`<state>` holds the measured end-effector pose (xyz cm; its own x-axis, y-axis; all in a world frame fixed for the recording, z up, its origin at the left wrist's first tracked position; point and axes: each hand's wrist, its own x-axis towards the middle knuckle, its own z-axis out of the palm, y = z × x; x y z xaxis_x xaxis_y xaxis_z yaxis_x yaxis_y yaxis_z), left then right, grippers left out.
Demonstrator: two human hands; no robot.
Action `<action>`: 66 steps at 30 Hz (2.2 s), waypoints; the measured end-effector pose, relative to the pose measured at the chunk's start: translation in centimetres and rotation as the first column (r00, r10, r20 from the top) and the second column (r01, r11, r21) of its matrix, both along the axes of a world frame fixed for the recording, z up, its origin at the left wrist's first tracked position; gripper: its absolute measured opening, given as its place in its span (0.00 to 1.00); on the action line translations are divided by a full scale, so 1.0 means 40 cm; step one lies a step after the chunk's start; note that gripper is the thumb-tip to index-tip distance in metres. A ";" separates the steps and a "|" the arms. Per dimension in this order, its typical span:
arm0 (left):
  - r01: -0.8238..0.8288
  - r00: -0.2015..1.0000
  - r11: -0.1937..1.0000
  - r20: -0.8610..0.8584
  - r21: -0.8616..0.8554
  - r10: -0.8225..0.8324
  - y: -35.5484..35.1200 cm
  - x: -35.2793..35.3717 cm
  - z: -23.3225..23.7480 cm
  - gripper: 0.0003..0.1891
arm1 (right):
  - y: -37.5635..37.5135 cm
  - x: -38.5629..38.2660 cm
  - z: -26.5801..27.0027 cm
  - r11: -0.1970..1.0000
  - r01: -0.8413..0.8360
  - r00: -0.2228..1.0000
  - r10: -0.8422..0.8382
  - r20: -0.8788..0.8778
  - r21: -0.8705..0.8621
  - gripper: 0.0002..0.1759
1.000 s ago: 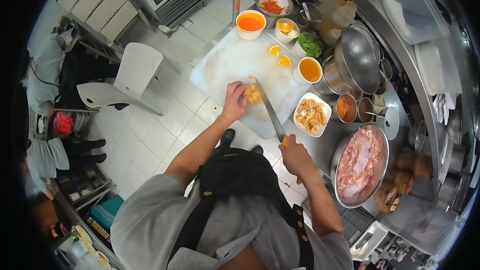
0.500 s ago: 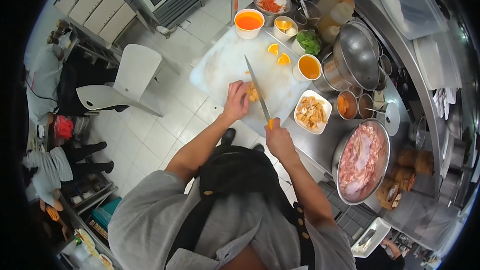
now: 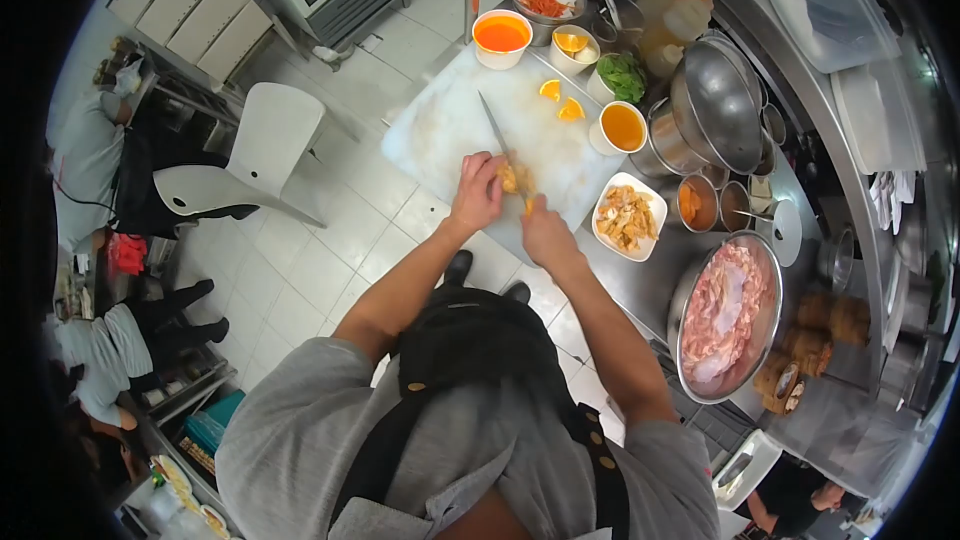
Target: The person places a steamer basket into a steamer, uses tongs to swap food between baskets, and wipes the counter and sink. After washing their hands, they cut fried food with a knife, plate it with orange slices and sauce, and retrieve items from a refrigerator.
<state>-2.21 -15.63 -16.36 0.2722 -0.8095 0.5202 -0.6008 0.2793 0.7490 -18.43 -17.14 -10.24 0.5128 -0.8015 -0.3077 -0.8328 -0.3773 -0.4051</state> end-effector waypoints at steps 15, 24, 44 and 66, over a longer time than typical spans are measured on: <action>0.039 0.994 0.997 -0.103 -0.069 -0.046 0.015 0.009 -0.001 0.18 | 0.132 -0.047 0.124 0.994 0.108 0.993 -0.107 -0.049 0.019 0.21; 0.008 0.999 1.000 -0.040 -0.011 -0.009 -0.001 0.006 0.000 0.15 | 0.047 0.043 0.081 0.998 0.068 0.997 -0.068 -0.049 -0.006 0.18; -0.126 0.991 0.991 -0.043 -0.038 0.124 0.048 0.055 -0.038 0.18 | 0.145 -0.082 0.105 0.984 0.178 0.972 -0.176 0.153 0.002 0.18; -0.097 0.995 0.991 0.012 0.087 0.097 0.067 0.070 -0.041 0.22 | 0.047 0.121 -0.003 0.997 0.070 0.994 -0.071 0.087 0.013 0.21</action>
<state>0.61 -12.96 -18.01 0.3482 -0.8216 0.4513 -0.6275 0.1533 0.7634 -13.60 -15.26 -10.35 0.4803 -0.8338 -0.2723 -0.8183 -0.3142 -0.4814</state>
